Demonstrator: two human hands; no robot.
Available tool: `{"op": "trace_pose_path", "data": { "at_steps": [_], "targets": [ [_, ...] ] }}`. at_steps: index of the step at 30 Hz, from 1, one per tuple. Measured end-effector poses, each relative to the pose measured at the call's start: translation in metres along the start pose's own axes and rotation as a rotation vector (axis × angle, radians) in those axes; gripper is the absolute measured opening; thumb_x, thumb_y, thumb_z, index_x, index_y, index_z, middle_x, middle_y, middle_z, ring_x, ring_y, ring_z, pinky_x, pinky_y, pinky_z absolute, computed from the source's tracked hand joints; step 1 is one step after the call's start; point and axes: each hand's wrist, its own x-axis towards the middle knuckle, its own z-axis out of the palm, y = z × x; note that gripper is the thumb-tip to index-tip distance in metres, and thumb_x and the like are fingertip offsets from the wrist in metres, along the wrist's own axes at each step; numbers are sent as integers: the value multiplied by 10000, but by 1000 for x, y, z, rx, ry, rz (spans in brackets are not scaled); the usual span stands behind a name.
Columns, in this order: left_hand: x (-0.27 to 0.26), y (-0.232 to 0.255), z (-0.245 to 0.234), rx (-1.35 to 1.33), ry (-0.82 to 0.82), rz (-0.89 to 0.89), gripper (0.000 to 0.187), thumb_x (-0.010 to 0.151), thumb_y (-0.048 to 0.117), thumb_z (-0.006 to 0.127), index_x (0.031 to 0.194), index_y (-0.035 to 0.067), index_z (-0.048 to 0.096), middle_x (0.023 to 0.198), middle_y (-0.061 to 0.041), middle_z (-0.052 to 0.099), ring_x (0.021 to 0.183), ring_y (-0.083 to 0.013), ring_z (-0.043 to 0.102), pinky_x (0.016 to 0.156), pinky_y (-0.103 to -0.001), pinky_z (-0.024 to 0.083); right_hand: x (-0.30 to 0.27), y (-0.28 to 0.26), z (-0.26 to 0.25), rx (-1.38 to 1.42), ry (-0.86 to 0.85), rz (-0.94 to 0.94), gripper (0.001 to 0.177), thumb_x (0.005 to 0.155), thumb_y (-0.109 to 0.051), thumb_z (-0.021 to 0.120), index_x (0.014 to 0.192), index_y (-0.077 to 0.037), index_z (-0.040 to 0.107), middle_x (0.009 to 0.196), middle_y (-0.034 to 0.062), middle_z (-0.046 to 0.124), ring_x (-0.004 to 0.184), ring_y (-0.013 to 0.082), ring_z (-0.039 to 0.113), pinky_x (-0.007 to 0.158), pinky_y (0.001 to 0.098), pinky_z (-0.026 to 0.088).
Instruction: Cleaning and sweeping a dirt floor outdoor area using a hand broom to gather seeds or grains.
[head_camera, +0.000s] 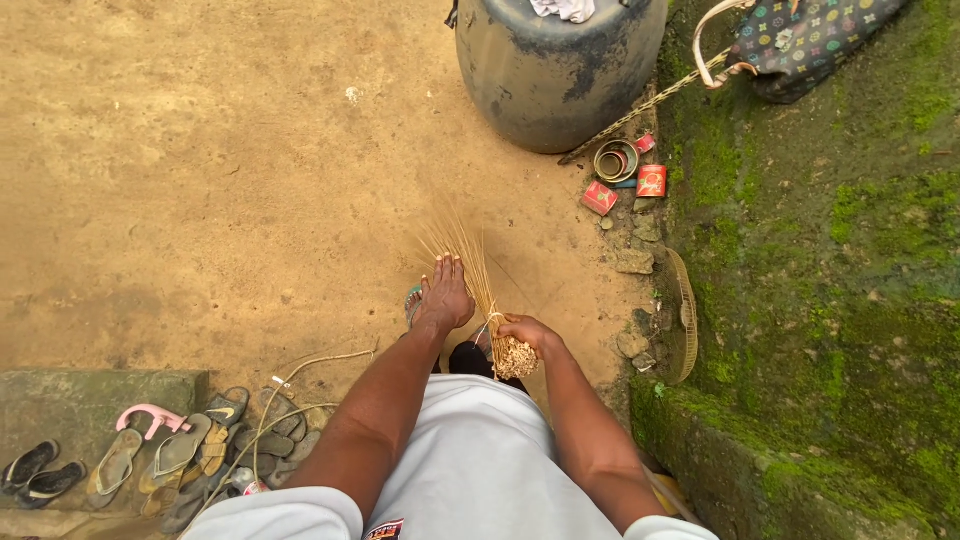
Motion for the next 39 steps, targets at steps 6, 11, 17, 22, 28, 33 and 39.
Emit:
{"op": "trace_pose_path", "data": {
  "at_steps": [6,11,17,22,28,33,39],
  "targets": [
    [11,-17,-6,-8,18,20,925,985,370,576,1649,89,-3,1741,-107,-61,1601,-289,-65,1284,-557,88,-70,-50,-18,-267,53,-16,979,726,-305,782,1610,-225,368,1635,148,444,1516,316,388,1269,528,242],
    [18,-25,-14,-17,9,18,919,984,358,571,1648,85,-2,1742,-105,-61,1605,-287,-73,1285,-559,85,-118,-54,-40,-154,206,54,963,757,-319,769,1617,-286,336,1664,116,369,1514,382,370,1263,585,226],
    [21,-40,-33,-35,-11,17,909,993,350,563,1650,81,-4,1742,-114,-65,1603,-297,-71,1281,-567,87,-74,-26,-45,118,387,71,772,881,-315,707,1581,-234,391,1646,127,352,1522,363,279,1233,637,199],
    [25,-55,-45,-16,-7,-11,903,995,368,559,1650,104,-3,1741,-93,-60,1605,-274,-66,1291,-544,82,3,-22,-17,513,180,87,397,939,-282,625,1249,-35,652,1030,188,737,855,321,734,783,474,629],
    [29,-68,-59,-19,19,-26,904,989,356,572,1652,110,8,1745,-89,-56,1608,-266,-64,1292,-533,73,6,-84,49,179,20,58,541,911,-278,687,1417,-122,575,1401,181,552,1281,343,494,1066,625,399],
    [32,-79,-66,-38,25,-19,919,978,352,590,1658,114,19,1749,-89,-47,1612,-276,-65,1296,-532,67,-45,-134,62,-78,81,106,871,824,-382,728,1602,-298,346,1694,107,289,1592,322,179,1244,707,71],
    [41,-90,-64,-17,6,-3,915,993,373,565,1650,104,-14,1739,-94,-67,1601,-286,-78,1285,-547,75,-69,-119,21,125,213,11,867,840,-287,732,1613,-200,350,1614,212,391,1430,340,476,1117,496,462]
  ]
}}
